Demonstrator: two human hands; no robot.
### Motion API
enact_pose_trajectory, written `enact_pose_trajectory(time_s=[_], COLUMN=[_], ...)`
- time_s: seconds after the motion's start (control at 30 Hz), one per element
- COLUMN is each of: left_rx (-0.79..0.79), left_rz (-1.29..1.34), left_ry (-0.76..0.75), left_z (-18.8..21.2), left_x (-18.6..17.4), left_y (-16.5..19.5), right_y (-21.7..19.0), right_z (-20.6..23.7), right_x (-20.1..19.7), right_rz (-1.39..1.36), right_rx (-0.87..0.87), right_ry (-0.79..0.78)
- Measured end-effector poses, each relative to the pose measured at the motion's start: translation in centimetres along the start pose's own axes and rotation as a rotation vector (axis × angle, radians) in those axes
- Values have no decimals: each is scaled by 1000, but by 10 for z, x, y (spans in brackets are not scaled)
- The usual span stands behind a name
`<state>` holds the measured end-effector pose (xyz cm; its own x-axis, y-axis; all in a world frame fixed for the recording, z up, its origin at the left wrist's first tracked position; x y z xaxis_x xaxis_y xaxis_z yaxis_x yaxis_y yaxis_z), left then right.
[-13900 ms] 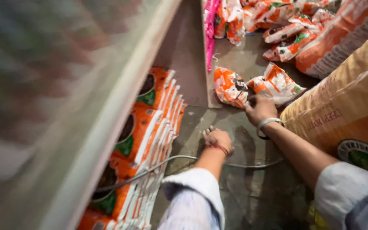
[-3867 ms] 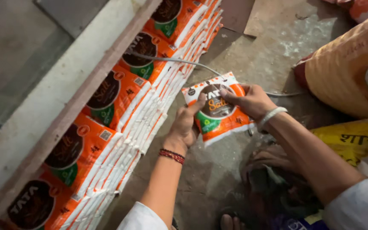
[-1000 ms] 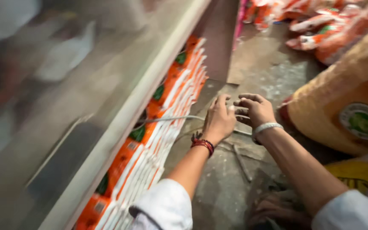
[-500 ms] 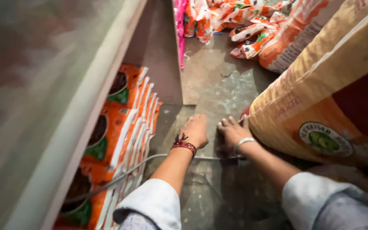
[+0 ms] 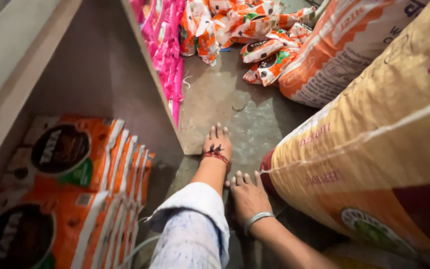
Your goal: The person repeatedly picks up small orange and white salt packets from a pile on the floor, smooths them, and stacks them neatly on a low shelf. The person uses a small metal tool to press or mark the packets before placing them in the stack.
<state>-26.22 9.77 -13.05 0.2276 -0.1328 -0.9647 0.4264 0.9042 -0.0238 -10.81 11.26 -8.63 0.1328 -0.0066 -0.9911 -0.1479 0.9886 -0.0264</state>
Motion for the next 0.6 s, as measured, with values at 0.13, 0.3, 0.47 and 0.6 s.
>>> enact_pose_trajectory(time_s=[0.13, 0.3, 0.47, 0.6], left_rx=[-18, -27, -145, -187], left_rz=[68, 157, 194, 224], left_ry=[79, 138, 100, 107], left_z=[-26, -42, -51, -48], left_x=[22, 34, 35, 36], left_y=[-7, -8, -5, -6], right_y=[2, 91, 175, 200], right_z=[-38, -133, -208, -221], right_x=[-1, -80, -115, -114], right_rz=[-96, -43, -558, -1020], right_rx=[8, 409, 902, 1192], right_ry=[-125, 120, 353, 582])
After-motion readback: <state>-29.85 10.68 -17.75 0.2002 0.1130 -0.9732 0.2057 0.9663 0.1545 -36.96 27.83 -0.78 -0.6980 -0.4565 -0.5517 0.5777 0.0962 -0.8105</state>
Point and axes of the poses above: each hand's wrist, its own z-axis away from the middle knuckle, its own x-axis out of the palm, y = z × x, the point moved 10 cm from there along -z, towards the middle knuckle, and after that the axes turned 8 degrees about y, right-handed, at the moved point
